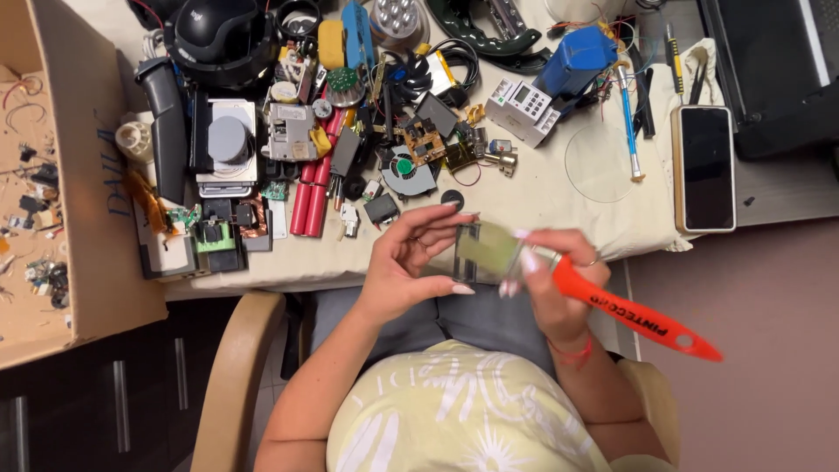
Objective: The person picks small electronic components from a cardboard box and brushes them with a paintbrush. They handle several items one at a time, including a black circular part, a white plastic piece, and a black rectangular component, brushing each before placing it on the table.
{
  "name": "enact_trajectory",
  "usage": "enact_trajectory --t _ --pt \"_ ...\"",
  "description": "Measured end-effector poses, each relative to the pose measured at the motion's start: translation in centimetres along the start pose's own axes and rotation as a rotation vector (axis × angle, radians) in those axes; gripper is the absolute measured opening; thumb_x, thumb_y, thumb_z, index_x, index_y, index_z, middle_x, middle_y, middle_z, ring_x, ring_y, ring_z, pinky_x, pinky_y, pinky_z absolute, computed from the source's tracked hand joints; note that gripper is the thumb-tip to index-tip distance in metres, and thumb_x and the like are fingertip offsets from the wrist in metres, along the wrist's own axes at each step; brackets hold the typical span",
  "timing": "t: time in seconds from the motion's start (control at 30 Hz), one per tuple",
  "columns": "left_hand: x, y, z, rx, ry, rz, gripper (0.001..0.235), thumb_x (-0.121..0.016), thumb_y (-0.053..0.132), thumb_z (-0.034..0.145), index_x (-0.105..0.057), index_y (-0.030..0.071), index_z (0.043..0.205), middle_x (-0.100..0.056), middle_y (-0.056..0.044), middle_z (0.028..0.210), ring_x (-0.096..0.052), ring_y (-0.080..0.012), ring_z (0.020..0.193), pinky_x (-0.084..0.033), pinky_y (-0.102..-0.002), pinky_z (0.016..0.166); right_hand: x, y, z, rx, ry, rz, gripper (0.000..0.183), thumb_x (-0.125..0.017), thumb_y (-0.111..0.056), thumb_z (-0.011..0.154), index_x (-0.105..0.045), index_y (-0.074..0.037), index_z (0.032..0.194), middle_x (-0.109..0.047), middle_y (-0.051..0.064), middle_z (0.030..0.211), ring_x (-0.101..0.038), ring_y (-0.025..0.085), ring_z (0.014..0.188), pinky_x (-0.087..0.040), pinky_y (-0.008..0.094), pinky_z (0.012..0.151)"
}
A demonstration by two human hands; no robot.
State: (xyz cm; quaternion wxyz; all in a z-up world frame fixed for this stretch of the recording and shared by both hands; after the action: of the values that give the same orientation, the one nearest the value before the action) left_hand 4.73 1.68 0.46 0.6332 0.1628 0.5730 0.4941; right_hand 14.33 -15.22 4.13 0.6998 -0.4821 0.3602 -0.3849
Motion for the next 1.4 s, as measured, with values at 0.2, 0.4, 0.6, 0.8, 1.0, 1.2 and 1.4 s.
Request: enact_trajectory --t 0.2,0.4,0.6,0.8,1.0,1.2,1.4 --pt "-0.4 0.3 -0.5 0.012 -0.015 0.054 0.084 -0.093 -0.005 0.066 -0.052 -0.006 0.139 -0.065 -0.023 0.134 -0.061 -0.0267 0.13 -0.046 -0.038 0.115 -0.7 0.5 2.0 -0.135 -0.113 0.188 0.031 -0.062 -0.014 0.086 -0.062 0.013 0.1 -0.061 0.022 0.055 -0.06 0.018 0.034 -0.049 0.024 0.03" --pt "-0.6 0.9 -0.2 -0.047 -0.021 0.061 0.088 -0.095 -0.003 0.064 -0.051 -0.007 0.14 -0.065 -0.026 0.132 -0.057 -0.0325 0.134 -0.042 -0.045 0.117 -1.2 1.5 1.1 -0.273 -0.277 0.296 0.037 -0.064 -0.014 0.077 -0.061 0.019 0.091 -0.054 0.02 0.041 -0.053 0.016 0.024 -0.044 0.023 0.021" --pt "-0.4 1.7 0.2 -0.094 -0.026 0.115 0.085 -0.092 -0.003 0.068 -0.049 -0.008 0.141 -0.066 -0.026 0.131 -0.055 -0.0366 0.136 -0.041 -0.048 0.118 -1.3 0.5 -0.4 -0.142 -0.206 0.087 0.028 -0.065 -0.007 0.081 -0.065 0.015 0.098 -0.058 0.02 0.044 -0.06 0.021 0.031 -0.051 0.027 0.033" --pt "-0.3 1.0 -0.4 -0.08 -0.028 0.13 0.085 -0.092 -0.004 0.068 -0.05 -0.007 0.142 -0.067 -0.026 0.13 -0.055 -0.0361 0.136 -0.042 -0.047 0.117 2.4 0.9 -0.7 0.128 0.013 -0.386 0.027 -0.073 -0.021 0.088 -0.075 -0.002 0.108 -0.071 0.014 0.095 -0.066 0.02 0.091 -0.051 0.031 0.086" --pt "0.2 0.5 -0.9 -0.066 -0.018 0.129 0.09 -0.093 -0.004 0.066 -0.049 -0.007 0.144 -0.067 -0.026 0.13 -0.055 -0.0358 0.135 -0.042 -0.047 0.117 -0.8 0.5 1.8 -0.172 -0.115 0.136 0.03 -0.062 -0.016 0.088 -0.063 0.01 0.103 -0.058 0.019 0.049 -0.061 0.018 0.034 -0.049 0.025 0.032" --pt "0.1 1.1 -0.7 -0.073 -0.014 0.096 0.096 -0.094 -0.003 0.064 -0.045 -0.006 0.146 -0.067 -0.028 0.129 -0.055 -0.0366 0.135 -0.041 -0.048 0.117 -2.2 -0.9 1.2 -0.308 -0.249 0.144 0.043 -0.07 -0.024 0.075 -0.068 0.014 0.094 -0.056 0.019 0.039 -0.055 0.015 0.026 -0.045 0.021 0.025" --pt "0.8 0.3 -0.8 -0.049 0.045 0.1 0.093 -0.095 -0.006 0.061 -0.049 -0.008 0.142 -0.067 -0.027 0.129 -0.059 -0.0343 0.132 -0.045 -0.042 0.115 1.3 0.0 2.0 -0.003 -0.193 -0.089 0.025 -0.072 -0.024 0.083 -0.074 0.0 0.091 -0.07 0.015 0.077 -0.067 0.021 0.071 -0.054 0.03 0.068"
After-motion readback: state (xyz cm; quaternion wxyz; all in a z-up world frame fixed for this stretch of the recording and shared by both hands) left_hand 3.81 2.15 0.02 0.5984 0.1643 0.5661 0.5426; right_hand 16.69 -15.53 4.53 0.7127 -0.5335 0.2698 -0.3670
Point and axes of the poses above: each hand's wrist, its own z-axis towards the middle knuckle, its own x-axis out of the back of the hand, y = z × x, the point moved 7 cm from there along z, towards the middle knuckle
